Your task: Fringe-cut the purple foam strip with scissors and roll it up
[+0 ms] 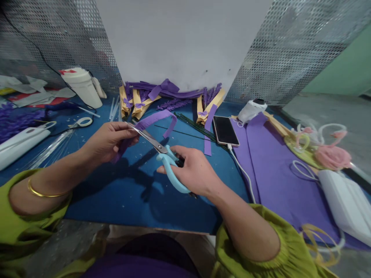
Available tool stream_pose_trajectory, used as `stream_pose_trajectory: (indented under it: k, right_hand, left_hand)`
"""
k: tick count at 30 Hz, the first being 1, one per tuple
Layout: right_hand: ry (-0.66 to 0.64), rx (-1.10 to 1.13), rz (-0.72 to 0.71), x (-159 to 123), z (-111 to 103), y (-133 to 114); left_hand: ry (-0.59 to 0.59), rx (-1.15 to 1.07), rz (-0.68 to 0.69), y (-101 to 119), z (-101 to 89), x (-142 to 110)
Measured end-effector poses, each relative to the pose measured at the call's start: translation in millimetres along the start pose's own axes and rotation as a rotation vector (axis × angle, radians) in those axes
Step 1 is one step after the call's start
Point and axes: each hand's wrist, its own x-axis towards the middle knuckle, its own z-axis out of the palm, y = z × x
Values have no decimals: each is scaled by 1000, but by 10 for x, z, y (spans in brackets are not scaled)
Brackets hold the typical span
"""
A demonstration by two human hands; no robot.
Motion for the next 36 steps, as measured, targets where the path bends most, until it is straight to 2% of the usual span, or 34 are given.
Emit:
stream_pose_trajectory:
  k: [9, 18, 29, 36]
  right_hand:
    - [-45, 110, 0, -12, 19, 18]
    - [-68, 104, -24, -10, 9, 9]
    - [-93, 114, -40, 0, -17, 36]
    - [-150, 207, 18, -8, -27, 34]
  left_hand:
    - [27, 3, -24, 24, 22, -15]
    - [18, -29, -61, 66, 35, -27]
    - [-23, -27, -89, 98, 21, -14]
    - [-68, 8, -120, 105, -19, 18]
